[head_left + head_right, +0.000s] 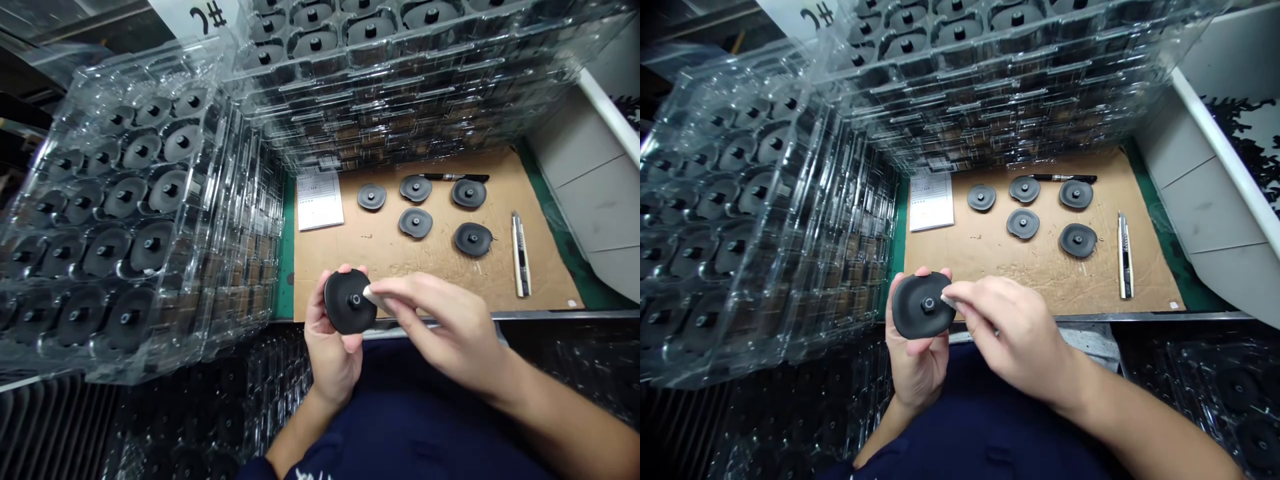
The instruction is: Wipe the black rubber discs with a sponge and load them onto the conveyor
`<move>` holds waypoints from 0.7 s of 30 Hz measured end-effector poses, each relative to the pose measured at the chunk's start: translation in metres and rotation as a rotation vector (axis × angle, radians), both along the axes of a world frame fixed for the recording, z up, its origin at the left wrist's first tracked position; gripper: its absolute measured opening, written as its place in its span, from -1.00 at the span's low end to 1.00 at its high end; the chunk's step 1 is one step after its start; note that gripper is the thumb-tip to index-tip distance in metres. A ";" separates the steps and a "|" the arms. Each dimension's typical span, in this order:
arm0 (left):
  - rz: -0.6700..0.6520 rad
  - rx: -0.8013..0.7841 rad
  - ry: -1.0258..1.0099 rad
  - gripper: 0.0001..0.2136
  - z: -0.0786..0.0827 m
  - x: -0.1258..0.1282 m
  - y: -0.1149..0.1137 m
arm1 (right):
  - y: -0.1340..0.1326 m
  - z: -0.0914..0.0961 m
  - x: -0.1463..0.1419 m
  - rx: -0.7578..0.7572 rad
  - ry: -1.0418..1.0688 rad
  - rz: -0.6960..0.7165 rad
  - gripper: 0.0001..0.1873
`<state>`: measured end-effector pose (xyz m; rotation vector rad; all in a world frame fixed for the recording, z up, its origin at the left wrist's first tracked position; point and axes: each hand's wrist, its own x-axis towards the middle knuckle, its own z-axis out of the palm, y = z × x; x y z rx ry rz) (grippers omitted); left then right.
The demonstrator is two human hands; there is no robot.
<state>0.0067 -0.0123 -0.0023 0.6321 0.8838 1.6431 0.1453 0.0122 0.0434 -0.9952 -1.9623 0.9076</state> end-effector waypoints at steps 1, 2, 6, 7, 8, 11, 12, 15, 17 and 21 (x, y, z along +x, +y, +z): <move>0.000 0.007 0.006 -0.38 0.000 0.000 0.000 | 0.000 0.002 -0.001 0.021 0.003 0.002 -0.69; -0.002 0.012 0.007 -0.37 0.001 -0.001 0.001 | 0.000 0.003 -0.002 0.035 0.018 0.034 -0.67; -0.021 -0.011 -0.030 -0.41 0.001 -0.002 0.004 | 0.012 -0.010 0.004 -0.100 0.059 0.002 -0.73; -0.022 -0.020 -0.042 -0.42 0.001 -0.002 0.005 | 0.018 -0.020 0.007 -0.155 0.037 -0.110 -0.76; -0.023 -0.028 -0.052 -0.43 0.002 -0.002 0.006 | 0.022 -0.033 0.011 -0.219 0.011 -0.230 -0.78; -0.038 -0.046 -0.082 -0.44 0.006 -0.002 0.009 | 0.025 -0.075 0.020 -0.433 -0.040 -0.374 -0.76; -0.046 -0.056 -0.097 -0.45 0.007 -0.002 0.010 | 0.021 -0.088 0.021 -0.491 -0.045 -0.350 -0.75; -0.062 -0.108 -0.145 -0.48 0.007 -0.002 0.010 | 0.006 -0.108 0.022 -0.557 -0.048 -0.258 -0.74; -0.072 -0.142 -0.161 -0.49 0.006 -0.002 0.010 | 0.003 -0.100 0.020 -0.579 -0.047 -0.238 -0.74; -0.080 -0.205 -0.123 -0.46 0.008 0.003 0.008 | 0.014 -0.039 0.011 -0.324 0.019 -0.322 -0.69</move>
